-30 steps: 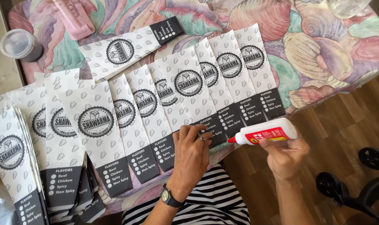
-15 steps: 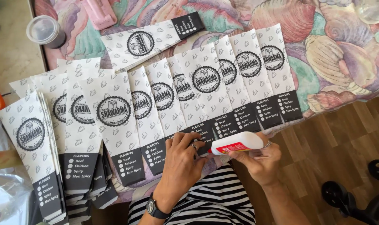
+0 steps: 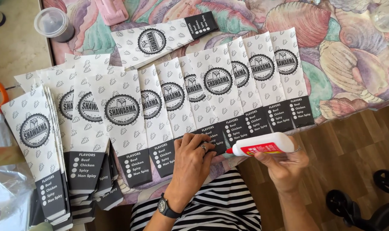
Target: Applying liquid glue to the edges of paper food wraps and pressing them together to seal the packaging.
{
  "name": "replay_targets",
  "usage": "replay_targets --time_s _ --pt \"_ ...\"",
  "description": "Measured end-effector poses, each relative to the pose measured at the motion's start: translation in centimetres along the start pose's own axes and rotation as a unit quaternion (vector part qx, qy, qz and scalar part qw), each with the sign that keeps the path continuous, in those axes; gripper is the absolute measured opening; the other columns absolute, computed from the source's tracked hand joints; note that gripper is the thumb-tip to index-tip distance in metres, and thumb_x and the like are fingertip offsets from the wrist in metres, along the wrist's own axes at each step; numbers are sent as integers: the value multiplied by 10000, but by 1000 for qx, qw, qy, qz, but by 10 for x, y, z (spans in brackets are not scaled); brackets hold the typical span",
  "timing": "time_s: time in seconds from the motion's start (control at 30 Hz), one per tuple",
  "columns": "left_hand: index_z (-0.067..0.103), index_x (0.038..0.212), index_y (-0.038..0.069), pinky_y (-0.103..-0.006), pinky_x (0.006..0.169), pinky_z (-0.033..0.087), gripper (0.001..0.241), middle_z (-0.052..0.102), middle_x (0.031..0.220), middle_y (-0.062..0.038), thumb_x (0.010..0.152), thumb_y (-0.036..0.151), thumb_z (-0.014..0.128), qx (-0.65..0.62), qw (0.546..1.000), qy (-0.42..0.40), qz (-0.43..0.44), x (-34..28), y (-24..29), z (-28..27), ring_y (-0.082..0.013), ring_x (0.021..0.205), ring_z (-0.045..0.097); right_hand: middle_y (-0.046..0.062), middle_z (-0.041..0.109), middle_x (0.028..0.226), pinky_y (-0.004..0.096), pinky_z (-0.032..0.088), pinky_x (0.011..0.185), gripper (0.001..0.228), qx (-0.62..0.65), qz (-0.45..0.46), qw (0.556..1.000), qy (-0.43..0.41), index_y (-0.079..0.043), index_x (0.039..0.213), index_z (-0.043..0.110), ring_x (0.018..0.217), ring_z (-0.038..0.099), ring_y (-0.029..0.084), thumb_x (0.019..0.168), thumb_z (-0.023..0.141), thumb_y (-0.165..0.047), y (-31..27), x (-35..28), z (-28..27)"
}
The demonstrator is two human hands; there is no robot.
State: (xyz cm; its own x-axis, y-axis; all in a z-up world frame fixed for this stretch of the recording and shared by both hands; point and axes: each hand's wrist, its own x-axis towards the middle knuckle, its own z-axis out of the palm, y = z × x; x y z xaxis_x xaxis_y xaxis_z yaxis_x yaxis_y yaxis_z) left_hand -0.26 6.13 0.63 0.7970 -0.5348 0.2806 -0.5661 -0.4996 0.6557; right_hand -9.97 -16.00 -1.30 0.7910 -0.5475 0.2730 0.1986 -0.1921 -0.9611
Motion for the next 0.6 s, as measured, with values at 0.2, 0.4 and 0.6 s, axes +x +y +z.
replay_targets --time_s 0.2,0.4,0.6 --pt "734 922 89 -400 724 355 107 674 1113 -27 951 60 635 20 1000 5 16 0 -2 1 -244 930 528 96 766 778 222 610 535 265 -80 -31 993 -84 28 922 705 610 712 145 748 859 -99 -11 -3 29" --pt "750 960 58 -415 758 360 224 679 1152 -48 939 -9 537 42 998 -36 12 -1 -1 -3 -265 974 532 105 774 849 244 679 637 258 -52 -31 995 -73 7 972 723 720 768 202 772 849 -96 -5 -3 22" --pt "711 1105 17 -378 730 367 214 662 1143 -87 958 -36 564 -30 999 -19 41 -4 2 -22 -261 945 501 89 716 916 307 647 823 349 -27 23 998 43 30 1067 674 867 708 188 768 839 -39 9 -2 -8"
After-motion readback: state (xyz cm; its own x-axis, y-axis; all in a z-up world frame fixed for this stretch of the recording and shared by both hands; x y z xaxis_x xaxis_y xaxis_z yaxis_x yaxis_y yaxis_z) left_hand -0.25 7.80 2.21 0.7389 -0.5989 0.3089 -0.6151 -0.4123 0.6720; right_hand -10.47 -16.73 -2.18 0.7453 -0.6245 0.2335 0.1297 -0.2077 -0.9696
